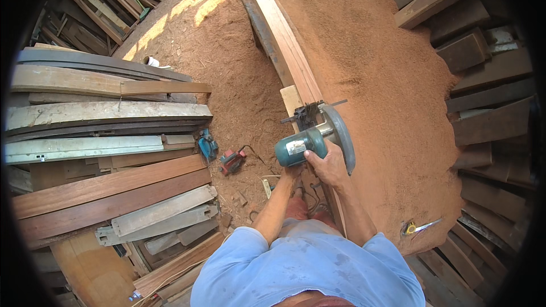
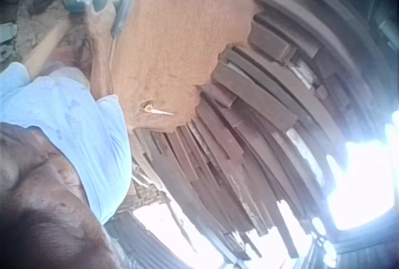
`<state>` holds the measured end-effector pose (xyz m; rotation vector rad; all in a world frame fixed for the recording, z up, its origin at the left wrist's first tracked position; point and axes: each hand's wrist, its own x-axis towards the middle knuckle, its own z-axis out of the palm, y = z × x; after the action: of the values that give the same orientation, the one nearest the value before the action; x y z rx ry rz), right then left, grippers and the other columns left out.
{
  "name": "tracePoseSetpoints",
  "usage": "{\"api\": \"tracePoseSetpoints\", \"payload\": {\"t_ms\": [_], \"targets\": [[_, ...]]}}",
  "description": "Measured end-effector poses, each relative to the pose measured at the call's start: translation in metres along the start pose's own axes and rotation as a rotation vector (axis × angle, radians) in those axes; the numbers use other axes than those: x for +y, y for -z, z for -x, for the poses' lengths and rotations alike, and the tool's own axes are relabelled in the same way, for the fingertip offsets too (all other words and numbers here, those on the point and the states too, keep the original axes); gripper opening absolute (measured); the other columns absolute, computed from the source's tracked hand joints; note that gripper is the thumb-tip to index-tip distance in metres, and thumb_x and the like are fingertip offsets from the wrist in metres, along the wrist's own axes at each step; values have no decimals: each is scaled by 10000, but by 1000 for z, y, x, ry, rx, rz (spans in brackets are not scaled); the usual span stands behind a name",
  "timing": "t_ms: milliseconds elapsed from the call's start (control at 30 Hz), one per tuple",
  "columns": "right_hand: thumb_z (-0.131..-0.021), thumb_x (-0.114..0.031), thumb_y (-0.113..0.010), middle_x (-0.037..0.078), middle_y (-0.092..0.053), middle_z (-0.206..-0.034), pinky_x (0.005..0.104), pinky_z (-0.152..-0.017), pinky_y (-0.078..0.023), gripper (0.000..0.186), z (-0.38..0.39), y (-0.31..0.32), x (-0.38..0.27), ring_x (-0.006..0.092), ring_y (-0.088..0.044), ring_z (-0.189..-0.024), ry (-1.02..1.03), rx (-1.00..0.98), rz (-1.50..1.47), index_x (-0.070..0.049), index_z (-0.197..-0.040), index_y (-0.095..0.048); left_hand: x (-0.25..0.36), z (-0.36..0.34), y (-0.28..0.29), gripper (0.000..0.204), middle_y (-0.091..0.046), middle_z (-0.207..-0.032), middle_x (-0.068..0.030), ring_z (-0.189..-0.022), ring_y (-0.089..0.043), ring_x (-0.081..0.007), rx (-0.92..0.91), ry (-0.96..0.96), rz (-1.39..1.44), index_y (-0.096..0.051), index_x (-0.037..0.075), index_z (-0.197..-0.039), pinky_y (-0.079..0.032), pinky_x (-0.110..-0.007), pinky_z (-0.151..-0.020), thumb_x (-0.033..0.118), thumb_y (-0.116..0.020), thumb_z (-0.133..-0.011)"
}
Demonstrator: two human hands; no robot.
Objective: The person positions a long wooden plank on a support and uses a handheld circular saw to cut it. They guide the saw along the plank's length, creating sawdust, and then lift the cut piece to inspect the result.
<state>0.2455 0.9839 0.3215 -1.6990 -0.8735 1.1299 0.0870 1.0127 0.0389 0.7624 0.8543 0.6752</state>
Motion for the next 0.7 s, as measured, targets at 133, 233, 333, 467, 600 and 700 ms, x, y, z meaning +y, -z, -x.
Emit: {"api": "tracePoseSetpoints", "payload": {"t_ms": [133, 233, 333, 467, 600, 700], "targets": [[-908, -207, -742, 153, -753, -948, 394, -815, -562, 342, -6, -4, 3, 249, -724, -866, 9, -10, 0, 3, -1173, -693, -2, -9, 11, 297, -676, -1225, -14, -1097, -632, -172, 32, -39, -316, -673, 100, -1241, -538, -363, -955, 122, -742, -953], [-907, -213, -742, 156, -755, -965, 391, -825, -563, 349, -10, -2, 3, 250, -726, -880, 21, 14, -2, 2, -1179, -695, 8, -10, -3, 232, -651, -1121, 18, -934, -625, -109, 1, -68, -256, -641, 144, -1215, -503, -281, -698, 201, -688, -995], [-914, -192, -736, 113, -736, -960, 365, -822, -548, 324, -12, -3, -1, 196, -683, -876, 37, 7, -4, 10, -1164, -693, 6, -13, -1, 201, -638, -1073, 30, -852, -626, -76, -34, -171, -222, -625, 166, -1206, -496, -240, -574, 223, -655, -1016], [-916, -192, -738, 103, -731, -977, 362, -846, -538, 326, -16, -2, -4, 181, -666, -903, 30, 9, -13, 16, -1163, -691, 9, -16, 5, 210, -647, -1084, 22, -867, -647, -99, -42, -151, -446, -624, 168, -1213, -536, -256, -598, 223, -659, -1013], [-914, -192, -736, 108, -733, -977, 361, -845, -538, 320, -21, -10, -6, 183, -669, -902, 50, -7, 14, 17, -1152, -691, 1, -20, 11, 214, -660, -1077, 18, -869, -660, -120, 35, -134, -163, -631, 173, -1208, -537, -272, -593, 230, -670, -1005], [-912, -188, -736, 111, -733, -970, 361, -841, -538, 314, -24, -3, -7, 185, -670, -898, 47, 24, 28, 17, -1145, -691, 26, -18, -16, 215, -663, -1069, 21, -855, -655, -118, 30, -25, -51, -634, 175, -1205, -511, -272, -582, 230, -674, -1001]]}}
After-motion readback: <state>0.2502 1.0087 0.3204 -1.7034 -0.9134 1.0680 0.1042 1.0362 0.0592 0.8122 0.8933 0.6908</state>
